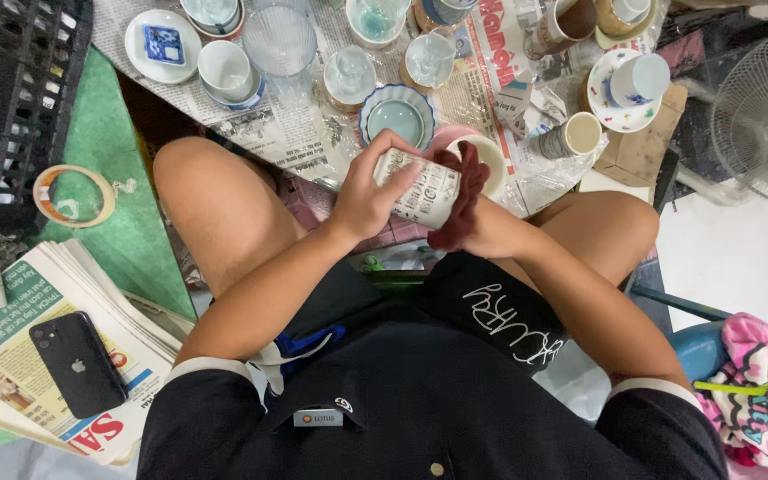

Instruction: The person sits cross-legged and wipes various ceramic and glass items with a brown cloth. They handle cups, bowls, and saucers one at a time, wiping the exterior and interior surfaces before placing them back on the table.

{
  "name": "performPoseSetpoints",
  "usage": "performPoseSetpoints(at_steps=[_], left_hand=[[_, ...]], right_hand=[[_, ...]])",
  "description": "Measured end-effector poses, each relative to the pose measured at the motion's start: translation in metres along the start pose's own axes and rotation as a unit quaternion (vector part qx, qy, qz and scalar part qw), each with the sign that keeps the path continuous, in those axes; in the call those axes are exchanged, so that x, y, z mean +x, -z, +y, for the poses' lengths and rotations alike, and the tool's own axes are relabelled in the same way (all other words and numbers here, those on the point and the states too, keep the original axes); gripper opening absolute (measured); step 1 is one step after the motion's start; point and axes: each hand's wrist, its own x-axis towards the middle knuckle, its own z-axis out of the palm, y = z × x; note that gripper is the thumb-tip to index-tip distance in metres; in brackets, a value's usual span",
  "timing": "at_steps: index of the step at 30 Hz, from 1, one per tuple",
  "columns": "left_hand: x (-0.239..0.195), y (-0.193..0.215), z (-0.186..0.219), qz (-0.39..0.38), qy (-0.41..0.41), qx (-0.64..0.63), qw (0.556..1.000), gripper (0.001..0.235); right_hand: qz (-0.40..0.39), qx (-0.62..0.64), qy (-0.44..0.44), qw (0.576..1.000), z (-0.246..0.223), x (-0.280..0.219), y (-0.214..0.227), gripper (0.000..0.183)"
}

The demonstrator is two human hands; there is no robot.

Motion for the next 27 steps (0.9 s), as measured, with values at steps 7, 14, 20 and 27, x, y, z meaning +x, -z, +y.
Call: performPoseSetpoints(at_steps=[7, 14, 20, 27], left_hand=[[0.008, 0.013, 0.035, -0.083, -0.434, 0.182, 0.878, 0.041], [0.006, 0.008, 0.02, 0.018, -0.359, 0.004, 0.933, 0.044], [0.017, -0.019, -0.01, 0.126, -0.047, -0.453, 0.881, 0.061], [0.0, -0.047, -0.032, -0.041, -0.02, -0.261, 0.964, 0.067]], right_hand=[[0.057, 0.713, -0.189, 0.673, -0.003, -0.008, -0.031, 0.069], [0.074, 0.713, 0.036, 0.696, -0.052, -0.006, -0.015, 0.055], [0.237, 0.383, 0.104, 0.887, -0.092, 0.021, 0.016, 0.063], [0.37, 0.458, 0.145, 0.795, -0.081, 0.042, 0.014, 0.075]])
